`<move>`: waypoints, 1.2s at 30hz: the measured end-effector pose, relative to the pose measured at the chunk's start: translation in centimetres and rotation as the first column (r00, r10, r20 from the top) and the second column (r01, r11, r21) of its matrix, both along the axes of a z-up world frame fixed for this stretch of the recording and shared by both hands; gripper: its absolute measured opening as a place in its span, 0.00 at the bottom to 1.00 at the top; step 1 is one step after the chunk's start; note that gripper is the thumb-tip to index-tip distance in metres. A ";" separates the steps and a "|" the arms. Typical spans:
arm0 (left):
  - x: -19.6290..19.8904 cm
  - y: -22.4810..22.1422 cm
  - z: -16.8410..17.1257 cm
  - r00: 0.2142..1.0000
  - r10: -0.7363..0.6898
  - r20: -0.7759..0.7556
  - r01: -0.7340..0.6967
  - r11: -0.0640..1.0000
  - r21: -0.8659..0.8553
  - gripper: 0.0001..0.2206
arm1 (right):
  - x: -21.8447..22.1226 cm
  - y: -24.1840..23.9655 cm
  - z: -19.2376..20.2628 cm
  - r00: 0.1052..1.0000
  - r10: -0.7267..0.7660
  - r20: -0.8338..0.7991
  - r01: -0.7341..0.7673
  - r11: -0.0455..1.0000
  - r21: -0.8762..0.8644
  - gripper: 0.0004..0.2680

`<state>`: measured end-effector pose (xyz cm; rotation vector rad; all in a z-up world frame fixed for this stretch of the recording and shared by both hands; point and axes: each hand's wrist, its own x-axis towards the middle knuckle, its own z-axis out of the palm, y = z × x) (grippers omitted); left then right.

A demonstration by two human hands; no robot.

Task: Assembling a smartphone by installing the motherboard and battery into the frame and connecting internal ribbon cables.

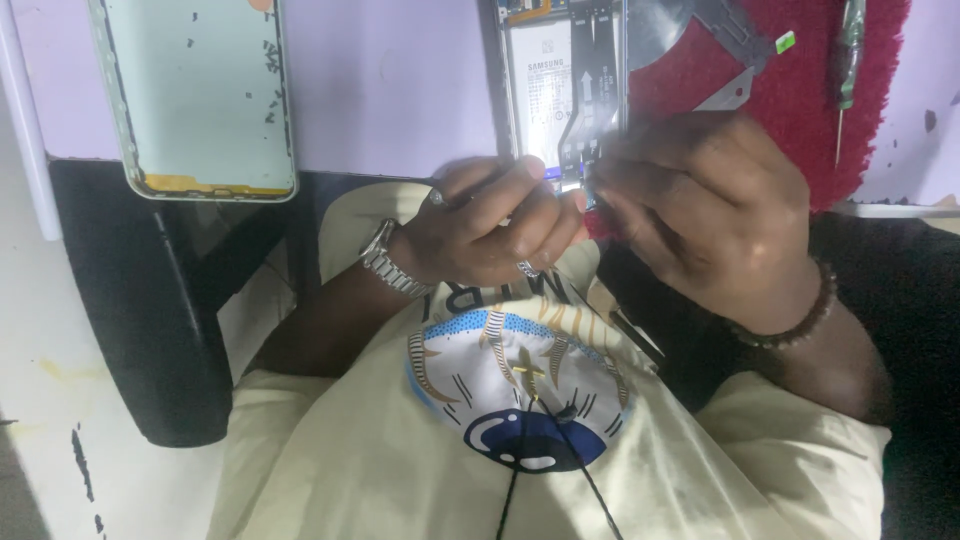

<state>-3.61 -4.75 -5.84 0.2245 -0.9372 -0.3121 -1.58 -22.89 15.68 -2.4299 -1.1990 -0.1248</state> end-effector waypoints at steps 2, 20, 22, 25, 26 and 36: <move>-0.1 0.9 -0.4 -0.005 0.544 0.839 -0.999 -0.048 0.025 0.23 | 0.0 0.1 0.1 0.999 0.031 0.043 -0.030 0.999 -0.033 0.04; 2.1 3.0 5.5 -0.497 0.331 0.802 -0.844 -0.398 -0.359 0.06 | -2.8 0.0 -3.8 0.871 0.042 0.489 0.065 0.977 -0.201 0.03; 2.2 3.2 5.6 -0.503 0.320 0.803 -0.842 -0.392 -0.371 0.05 | -3.4 0.0 -4.0 0.876 0.022 0.482 0.092 0.973 -0.211 0.04; 1.7 2.5 4.2 -0.444 0.376 0.813 -0.874 -0.380 -0.302 0.06 | -3.6 -0.4 -4.4 0.958 -0.049 0.281 0.068 0.996 -0.058 0.07; 1.5 2.1 3.4 -0.377 0.444 0.813 -0.905 -0.365 -0.220 0.09 | -3.6 -0.6 -4.6 0.996 -0.060 0.072 0.052 0.992 0.114 0.10; 1.6 2.1 3.7 -0.369 0.465 0.805 -0.916 -0.331 -0.229 0.07 | -3.3 -0.1 -4.8 0.988 -0.127 0.083 0.109 0.974 0.201 0.10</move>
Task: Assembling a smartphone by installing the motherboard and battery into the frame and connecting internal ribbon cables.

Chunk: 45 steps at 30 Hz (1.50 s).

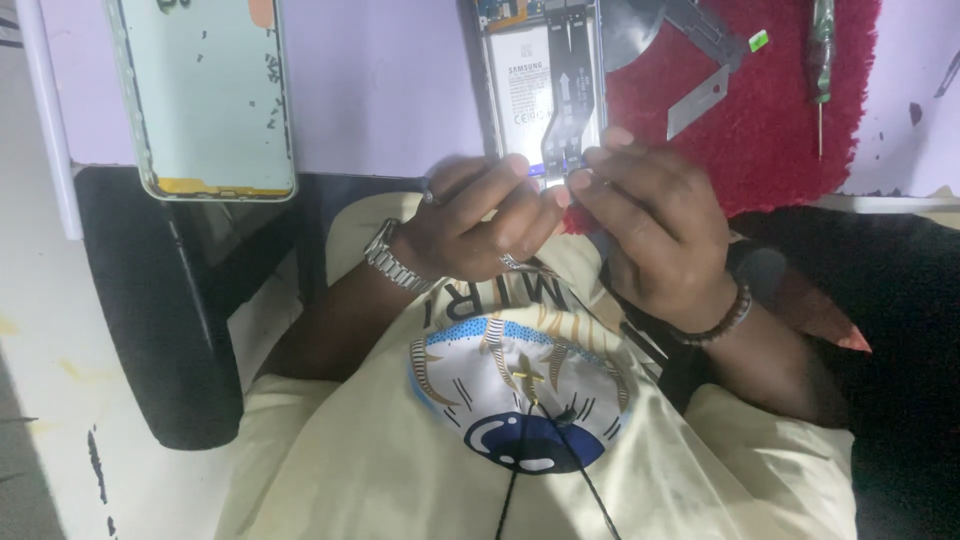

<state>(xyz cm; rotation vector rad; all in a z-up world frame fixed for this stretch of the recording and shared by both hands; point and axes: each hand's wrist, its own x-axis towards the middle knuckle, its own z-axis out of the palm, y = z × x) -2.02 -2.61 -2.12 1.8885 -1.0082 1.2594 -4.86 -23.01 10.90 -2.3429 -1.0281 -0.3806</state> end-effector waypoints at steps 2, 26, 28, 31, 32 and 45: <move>-0.3 0.1 -0.1 0.999 -0.023 -0.036 0.022 1.000 -0.007 0.10 | 0.1 0.0 -0.1 0.993 0.052 0.101 -0.043 0.995 -0.088 0.09; 0.0 2.9 2.0 0.995 -0.100 0.005 0.097 0.975 0.198 0.17 | -2.0 0.7 3.5 0.900 -0.246 -0.359 0.316 0.937 0.150 0.10; 0.0 2.9 1.6 0.995 -0.099 0.023 0.092 0.973 0.210 0.17 | -2.3 1.2 3.8 0.850 -0.224 -0.477 0.367 0.901 0.230 0.10; -0.3 2.7 1.1 0.994 -0.078 0.071 0.063 0.980 0.191 0.20 | -2.6 1.3 3.9 0.723 -0.134 -0.678 0.456 0.829 0.323 0.13; -0.5 2.6 1.0 0.994 -0.058 0.093 0.042 0.986 0.161 0.24 | -2.7 1.1 3.8 0.645 -0.073 -0.761 0.493 0.801 0.341 0.16; -2.1 1.0 6.4 0.976 -0.039 0.215 -0.010 0.975 0.224 0.16 | -1.4 1.1 3.8 0.501 0.324 -0.803 0.551 0.596 0.584 0.24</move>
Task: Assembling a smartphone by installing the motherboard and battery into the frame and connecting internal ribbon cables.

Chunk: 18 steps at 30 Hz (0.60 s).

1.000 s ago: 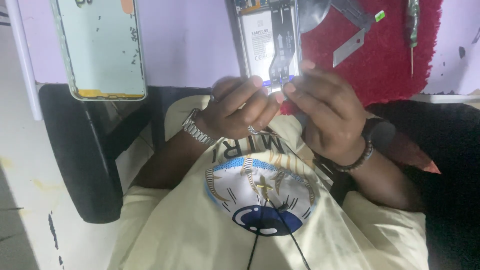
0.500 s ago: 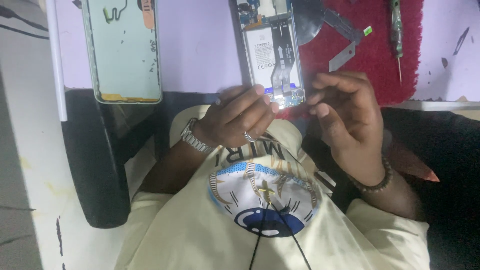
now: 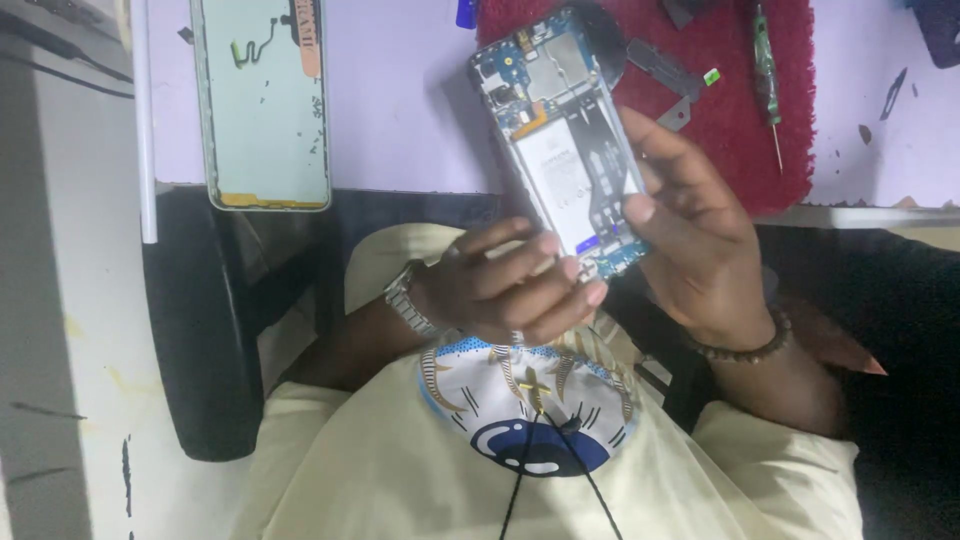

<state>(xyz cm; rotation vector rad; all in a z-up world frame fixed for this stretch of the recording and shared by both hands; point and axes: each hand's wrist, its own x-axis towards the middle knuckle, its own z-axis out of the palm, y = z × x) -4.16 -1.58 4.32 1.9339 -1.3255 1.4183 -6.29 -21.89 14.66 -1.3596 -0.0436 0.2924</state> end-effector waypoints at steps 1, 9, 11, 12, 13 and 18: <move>0.2 -0.4 -1.1 0.994 -0.097 -0.059 0.080 0.966 -0.246 0.19 | -0.3 -0.3 0.1 0.999 -0.012 0.030 0.012 1.000 -0.003 0.24; 0.5 -4.1 1.2 0.002 -0.901 0.433 -0.300 -0.414 -0.860 0.41 | -2.3 -1.8 -2.0 0.992 0.030 0.125 -0.043 0.994 0.100 0.25; 1.0 -4.2 1.5 -0.088 -0.891 0.446 -0.260 -0.411 -0.874 0.41 | -2.5 -1.0 -1.5 0.985 0.076 0.152 -0.084 0.995 0.045 0.23; 1.2 -4.2 1.8 -0.089 -0.893 0.441 -0.256 -0.408 -0.877 0.41 | -2.6 -0.8 -1.6 0.985 0.076 0.156 -0.085 0.995 0.050 0.23; 1.3 -4.3 2.1 -0.157 -0.876 0.456 -0.231 -0.416 -0.879 0.41 | -2.8 -0.6 -1.6 0.988 0.040 0.150 -0.047 0.998 0.046 0.23; 1.1 -4.5 3.5 -0.337 -0.803 0.492 -0.156 -0.468 -0.870 0.42 | -3.4 0.3 -1.6 0.986 -0.079 0.147 0.103 0.980 -0.168 0.19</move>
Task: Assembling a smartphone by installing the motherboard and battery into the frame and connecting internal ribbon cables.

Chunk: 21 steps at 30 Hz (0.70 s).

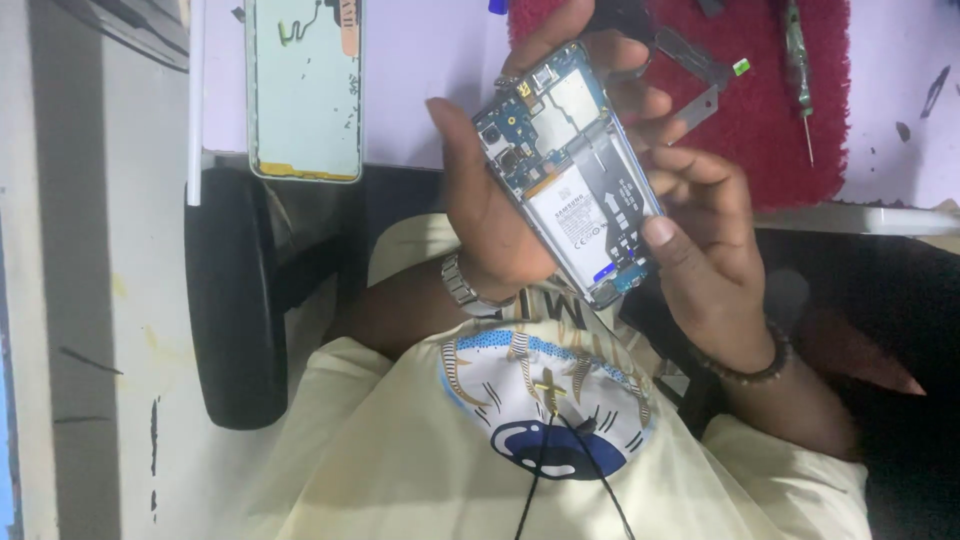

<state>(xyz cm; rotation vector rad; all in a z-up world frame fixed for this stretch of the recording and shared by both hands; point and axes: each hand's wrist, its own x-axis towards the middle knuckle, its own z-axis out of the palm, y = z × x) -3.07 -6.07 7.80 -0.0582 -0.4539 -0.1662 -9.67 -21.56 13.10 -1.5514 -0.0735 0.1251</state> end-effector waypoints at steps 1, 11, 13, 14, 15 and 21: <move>-0.3 0.0 0.4 0.998 0.001 -0.070 -0.002 1.000 -0.017 0.40 | 0.1 0.4 0.1 0.985 -0.022 0.172 0.043 0.992 -0.122 0.19; -1.2 -0.6 0.9 0.975 0.215 -0.049 -0.207 0.969 0.132 0.37 | 1.5 1.2 2.8 0.467 0.574 0.673 0.311 0.605 -0.733 0.14; -1.2 -0.5 0.7 0.978 0.209 -0.028 -0.203 0.969 0.141 0.37 | 1.5 1.8 2.9 0.469 0.565 0.679 0.324 0.605 -0.727 0.12; -1.2 -0.4 0.6 0.980 0.200 -0.008 -0.196 0.969 0.152 0.37 | 1.6 2.1 2.9 0.473 0.553 0.686 0.338 0.605 -0.720 0.10; -1.3 -0.7 0.8 0.979 0.202 -0.009 -0.199 0.969 0.150 0.37 | 1.6 2.2 2.9 0.472 0.555 0.685 0.336 0.605 -0.722 0.10; -2.2 -2.1 2.0 0.956 0.278 -0.092 -0.269 0.958 0.099 0.38 | 1.4 1.9 2.9 0.497 0.560 0.663 0.320 0.591 -0.740 0.13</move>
